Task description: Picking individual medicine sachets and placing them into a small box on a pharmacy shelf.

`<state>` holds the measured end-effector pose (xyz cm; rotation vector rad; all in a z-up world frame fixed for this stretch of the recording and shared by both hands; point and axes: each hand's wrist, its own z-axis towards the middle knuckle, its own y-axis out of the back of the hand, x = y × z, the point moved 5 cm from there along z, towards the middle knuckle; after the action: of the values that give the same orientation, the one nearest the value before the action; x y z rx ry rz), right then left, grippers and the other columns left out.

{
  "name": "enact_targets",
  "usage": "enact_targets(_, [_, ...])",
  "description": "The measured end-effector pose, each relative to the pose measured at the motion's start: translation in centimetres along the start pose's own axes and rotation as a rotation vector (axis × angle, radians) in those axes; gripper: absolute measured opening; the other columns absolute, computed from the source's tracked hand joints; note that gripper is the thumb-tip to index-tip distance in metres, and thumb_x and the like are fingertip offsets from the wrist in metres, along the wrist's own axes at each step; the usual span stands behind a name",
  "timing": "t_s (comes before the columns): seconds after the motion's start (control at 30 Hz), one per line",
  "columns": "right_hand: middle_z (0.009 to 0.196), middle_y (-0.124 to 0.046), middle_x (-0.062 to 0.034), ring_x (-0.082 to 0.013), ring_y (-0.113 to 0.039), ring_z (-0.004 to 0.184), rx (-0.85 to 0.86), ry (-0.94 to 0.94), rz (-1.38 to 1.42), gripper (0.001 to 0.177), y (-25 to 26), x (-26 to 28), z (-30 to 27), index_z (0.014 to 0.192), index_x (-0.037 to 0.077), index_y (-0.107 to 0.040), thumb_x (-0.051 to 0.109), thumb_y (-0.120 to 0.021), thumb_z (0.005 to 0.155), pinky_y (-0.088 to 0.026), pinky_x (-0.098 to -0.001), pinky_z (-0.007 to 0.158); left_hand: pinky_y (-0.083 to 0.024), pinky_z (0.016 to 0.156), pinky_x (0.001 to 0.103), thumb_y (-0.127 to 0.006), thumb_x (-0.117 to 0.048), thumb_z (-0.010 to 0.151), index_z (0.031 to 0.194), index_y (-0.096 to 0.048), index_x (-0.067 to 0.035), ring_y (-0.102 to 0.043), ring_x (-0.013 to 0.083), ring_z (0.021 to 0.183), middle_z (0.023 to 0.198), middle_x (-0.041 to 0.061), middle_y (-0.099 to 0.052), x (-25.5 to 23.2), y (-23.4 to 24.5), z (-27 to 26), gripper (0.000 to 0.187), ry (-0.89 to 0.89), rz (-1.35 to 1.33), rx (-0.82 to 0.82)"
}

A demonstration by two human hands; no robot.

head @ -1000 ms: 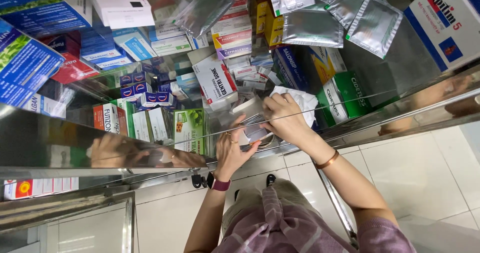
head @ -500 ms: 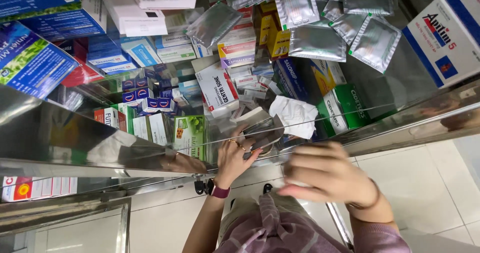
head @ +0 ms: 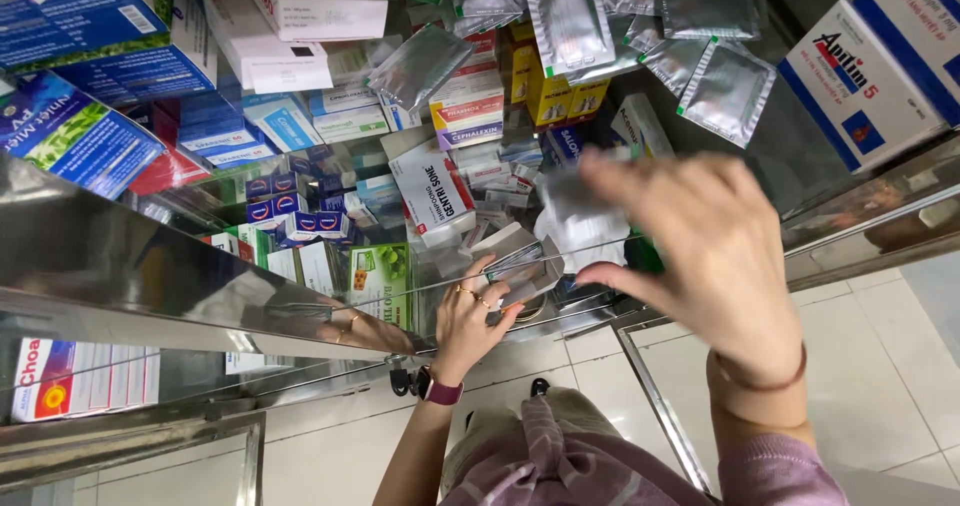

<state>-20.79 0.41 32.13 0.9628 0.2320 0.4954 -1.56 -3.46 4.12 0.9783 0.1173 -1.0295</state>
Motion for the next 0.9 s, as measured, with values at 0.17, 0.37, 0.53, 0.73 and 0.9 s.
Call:
enact_targets(0.17, [0.097, -0.070, -0.0080, -0.0182, -0.069, 0.089, -0.248, 0.009, 0.403, 0.041, 1.1, 2.9, -4.9, 0.130, 0.011, -0.064, 0.015, -0.075, 0.091, -0.053, -0.0328, 0.072, -0.055, 0.088, 0.042, -0.088, -0.026, 0.077, 0.100, -0.071, -0.011, -0.066, 0.0298, 0.104, 0.142, 0.009, -0.057, -0.2, 0.2, 0.1, 0.033, -0.013, 0.015, -0.019])
enact_targets(0.37, [0.087, -0.070, -0.0057, -0.0171, -0.065, 0.079, 0.133, -0.054, 0.886, 0.034, -7.6, 1.4, -5.7, 0.118, 0.001, -0.070, 0.009, -0.080, 0.086, -0.054, -0.0296, 0.062, -0.054, 0.089, 0.045, -0.086, -0.028, 0.077, 0.108, -0.070, -0.012, -0.066, 0.0336, 0.109, 0.143, 0.010, -0.056, -0.4, 0.2, 0.1, 0.038, -0.030, 0.055, -0.003])
enact_targets(0.53, [0.096, -0.072, -0.0070, -0.0167, -0.067, 0.088, 0.114, -0.104, 0.974, 0.019, -17.2, -2.4, -6.1, 0.104, 0.001, -0.073, 0.005, -0.080, 0.087, -0.055, -0.0307, 0.076, -0.055, 0.092, 0.044, -0.084, -0.031, 0.081, 0.112, -0.069, -0.015, -0.064, 0.0334, 0.113, 0.144, 0.010, -0.055, 0.1, -0.4, -0.5, 0.038, -0.012, 0.054, 0.003])
enact_targets(0.73, [0.083, -0.072, -0.0037, -0.0167, -0.067, 0.080, 0.247, -0.464, 1.105, 0.020, -24.3, -5.6, -8.6, 0.082, 0.003, -0.068, 0.007, -0.086, 0.077, -0.054, -0.0369, 0.079, -0.050, 0.104, 0.047, -0.088, -0.036, 0.081, 0.143, -0.037, -0.007, -0.061, 0.0341, 0.124, 0.150, 0.012, -0.054, 1.1, -1.0, -1.3, 0.085, -0.018, 0.002, -0.078])
enact_targets(0.9, [0.101, -0.078, -0.0004, -0.0230, -0.066, 0.118, 0.109, -0.058, 0.788, 0.030, -21.2, -3.3, -6.8, 0.072, 0.007, -0.061, 0.018, -0.088, 0.074, -0.022, -0.0570, 0.120, -0.049, 0.106, 0.044, -0.089, -0.035, 0.080, 0.149, -0.031, -0.005, -0.062, 0.0324, 0.127, 0.150, 0.012, -0.055, 1.3, -1.0, -1.2, 0.094, 0.034, -0.017, -0.036])
